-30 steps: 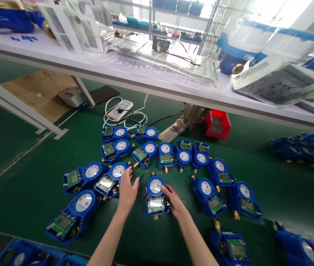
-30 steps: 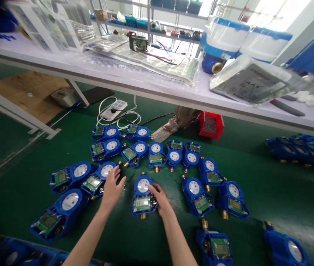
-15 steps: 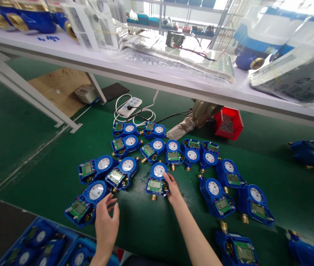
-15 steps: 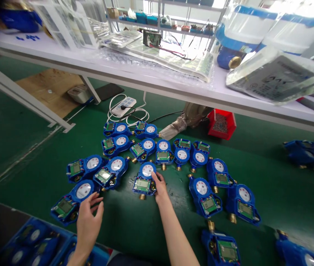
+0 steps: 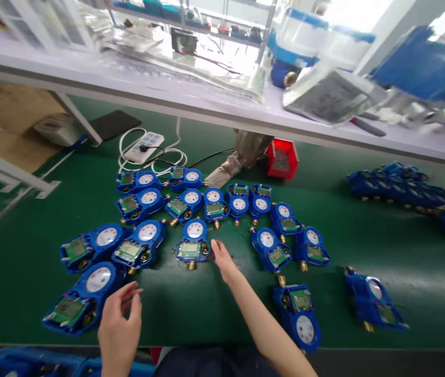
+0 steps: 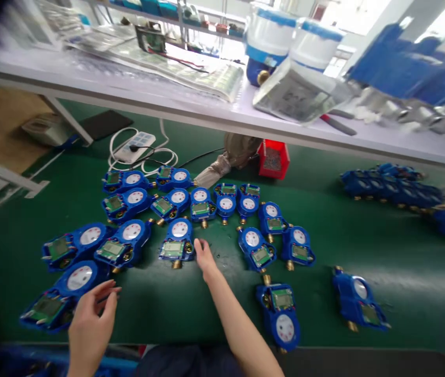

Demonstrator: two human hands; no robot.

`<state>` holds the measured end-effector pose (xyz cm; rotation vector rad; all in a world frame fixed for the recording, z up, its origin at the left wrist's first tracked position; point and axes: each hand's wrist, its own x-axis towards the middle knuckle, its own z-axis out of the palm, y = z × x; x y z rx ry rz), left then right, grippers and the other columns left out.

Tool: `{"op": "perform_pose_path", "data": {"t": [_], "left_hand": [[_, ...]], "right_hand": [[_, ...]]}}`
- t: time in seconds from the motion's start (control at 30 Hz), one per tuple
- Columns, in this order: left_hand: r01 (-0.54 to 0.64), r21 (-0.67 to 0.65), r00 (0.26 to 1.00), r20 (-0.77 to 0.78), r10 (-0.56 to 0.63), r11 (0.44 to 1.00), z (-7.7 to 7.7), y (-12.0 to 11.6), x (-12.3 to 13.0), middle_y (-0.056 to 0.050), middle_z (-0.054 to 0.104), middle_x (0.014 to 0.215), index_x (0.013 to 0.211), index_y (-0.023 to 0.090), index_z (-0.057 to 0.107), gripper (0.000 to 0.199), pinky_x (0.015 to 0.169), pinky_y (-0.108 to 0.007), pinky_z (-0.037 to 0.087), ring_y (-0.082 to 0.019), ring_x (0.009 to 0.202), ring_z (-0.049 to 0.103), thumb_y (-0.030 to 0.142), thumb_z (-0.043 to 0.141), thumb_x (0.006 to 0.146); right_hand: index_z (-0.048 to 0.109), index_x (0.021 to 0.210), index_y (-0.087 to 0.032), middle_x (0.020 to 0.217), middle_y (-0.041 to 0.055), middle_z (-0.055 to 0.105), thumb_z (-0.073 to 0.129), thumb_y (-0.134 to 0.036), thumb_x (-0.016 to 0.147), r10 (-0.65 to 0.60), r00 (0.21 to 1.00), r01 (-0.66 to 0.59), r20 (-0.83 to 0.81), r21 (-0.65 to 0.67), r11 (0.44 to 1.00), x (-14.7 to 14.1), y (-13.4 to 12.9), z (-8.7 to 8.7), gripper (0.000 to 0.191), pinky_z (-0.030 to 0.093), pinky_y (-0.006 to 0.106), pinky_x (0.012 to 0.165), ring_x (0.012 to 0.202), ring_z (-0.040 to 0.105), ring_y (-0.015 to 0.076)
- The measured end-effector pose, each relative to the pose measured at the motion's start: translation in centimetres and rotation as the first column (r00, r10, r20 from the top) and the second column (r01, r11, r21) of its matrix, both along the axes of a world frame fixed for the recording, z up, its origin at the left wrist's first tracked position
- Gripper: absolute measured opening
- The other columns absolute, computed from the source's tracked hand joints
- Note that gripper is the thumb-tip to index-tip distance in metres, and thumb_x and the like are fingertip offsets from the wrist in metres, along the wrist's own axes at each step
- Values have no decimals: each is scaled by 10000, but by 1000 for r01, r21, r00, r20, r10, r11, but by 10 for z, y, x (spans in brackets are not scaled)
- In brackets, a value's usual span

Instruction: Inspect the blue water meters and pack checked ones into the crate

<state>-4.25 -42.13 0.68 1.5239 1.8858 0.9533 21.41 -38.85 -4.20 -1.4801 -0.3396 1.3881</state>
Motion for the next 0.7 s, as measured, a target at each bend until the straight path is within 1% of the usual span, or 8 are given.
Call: {"op": "perform_pose_path", "data": {"t": [0.07, 0.1, 0.17, 0.27, 0.37, 0.43, 0.53, 0.7], "left_hand": [[115, -144, 977, 196, -86, 983, -5, -12, 30, -68, 656, 975, 1040, 218, 580, 375, 860, -468, 511, -259, 881, 648, 478, 549, 771], [207, -226, 933, 338, -123, 952, -9, -18, 51, -67, 663, 964, 1034, 212, 573, 389, 846, -460, 520, -257, 874, 655, 486, 572, 759], [424, -346, 772, 621, -134, 837, -16, -29, 102, -79, 668, 962, 1046, 191, 548, 431, 796, -432, 542, -249, 854, 665, 486, 613, 739], [630, -407, 554, 832, -16, 661, -27, -34, 192, -130, 649, 1063, 1124, 172, 507, 503, 799, -395, 533, -235, 904, 662, 456, 656, 736], [671, -452, 469, 873, 136, 588, -40, -27, 272, -180, 599, 1181, 1166, 168, 501, 574, 823, -395, 511, -244, 999, 628, 464, 692, 712], [698, -450, 437, 884, 167, 556, -48, -20, 312, -175, 606, 1184, 1173, 179, 515, 587, 795, -425, 514, -257, 986, 629, 502, 678, 710], [706, -447, 409, 891, 199, 549, -61, -16, 348, -133, 633, 1158, 1206, 227, 506, 585, 734, -429, 523, -246, 917, 647, 539, 635, 729], [637, -482, 417, 872, 257, 602, -71, -21, 359, -94, 681, 1014, 1202, 209, 506, 585, 666, -327, 519, -179, 748, 658, 514, 649, 723]], "right_hand": [[605, 1022, -239, 1014, 26, 669, 664, -535, 691, -27, 995, 26, 99, 13, 1000, 11, -34, 14, 448, 397, 386, 977, 1033, 572, 215], [620, 996, -234, 997, 30, 673, 658, -518, 705, -32, 987, 27, 160, 31, 999, 17, -53, 23, 409, 399, 379, 972, 1011, 580, 215], [635, 954, -220, 970, 45, 681, 620, -495, 750, -39, 962, 18, 269, 83, 996, 31, -92, 40, 343, 421, 377, 943, 967, 600, 220], [635, 928, -211, 965, 67, 689, 590, -479, 784, -109, 946, 71, 305, 132, 989, 58, -145, 63, 308, 454, 385, 906, 964, 618, 237], [629, 922, -206, 966, 88, 696, 612, -508, 760, -246, 933, 220, 264, 124, 968, 86, -183, 80, 343, 480, 394, 872, 951, 638, 253], [628, 923, -199, 962, 102, 703, 631, -528, 737, -340, 906, 321, 253, 115, 940, 101, -202, 88, 378, 488, 401, 859, 918, 656, 258], [634, 930, -195, 937, 111, 713, 651, -543, 710, -419, 873, 408, 250, 97, 908, 114, -225, 95, 413, 496, 400, 835, 877, 673, 262], [638, 914, -182, 915, 118, 718, 666, -566, 681, -442, 867, 452, 231, 10, 892, 114, -257, 93, 450, 504, 385, 786, 848, 677, 265]]}}
